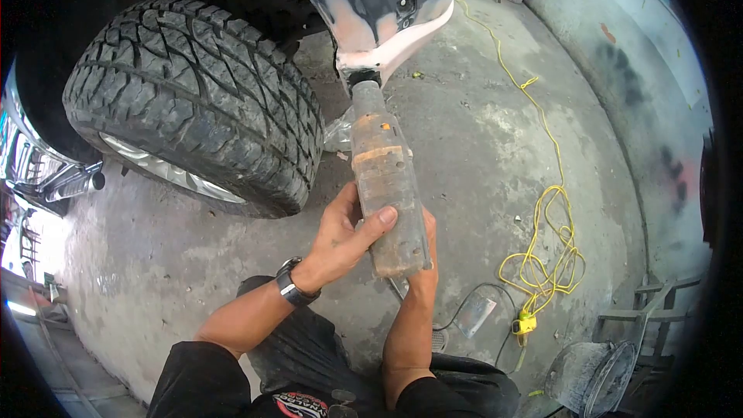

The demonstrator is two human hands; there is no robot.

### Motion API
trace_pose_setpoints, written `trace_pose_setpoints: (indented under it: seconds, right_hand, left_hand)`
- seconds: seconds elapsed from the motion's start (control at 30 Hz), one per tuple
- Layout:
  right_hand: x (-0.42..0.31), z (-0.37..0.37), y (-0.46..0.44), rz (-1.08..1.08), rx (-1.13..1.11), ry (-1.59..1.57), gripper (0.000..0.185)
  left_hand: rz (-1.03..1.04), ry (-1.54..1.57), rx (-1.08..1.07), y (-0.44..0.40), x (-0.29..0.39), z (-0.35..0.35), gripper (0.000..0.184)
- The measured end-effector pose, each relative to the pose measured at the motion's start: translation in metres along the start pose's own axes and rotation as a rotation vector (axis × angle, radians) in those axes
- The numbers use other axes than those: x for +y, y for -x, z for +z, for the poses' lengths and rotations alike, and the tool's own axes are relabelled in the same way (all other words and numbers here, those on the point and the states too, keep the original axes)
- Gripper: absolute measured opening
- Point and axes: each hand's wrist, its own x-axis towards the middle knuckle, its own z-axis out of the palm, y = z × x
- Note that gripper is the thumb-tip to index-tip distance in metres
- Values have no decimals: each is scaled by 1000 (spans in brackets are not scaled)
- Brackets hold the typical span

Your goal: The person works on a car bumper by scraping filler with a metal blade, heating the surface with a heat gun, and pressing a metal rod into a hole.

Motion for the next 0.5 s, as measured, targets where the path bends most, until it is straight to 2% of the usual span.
trace_pose_setpoints:
  seconds: [0.07,0.17,0.27,0.5]
  right_hand:
    - [-6,1,1,80,5,-51,18]
    - [-6,0,1,61,-25,-20,31]
    - [-4,-2,-1,-6,-33,51,31]
    - [-1,-3,0,19,-23,30,33]
  left_hand:
    - [-5,-19,13,0,4,1,70]
    - [-13,-16,12,0,3,1,71]
    - [-1,-1,8,-2,3,2,72]
    - [0,-11,6,-2,4,4,71]
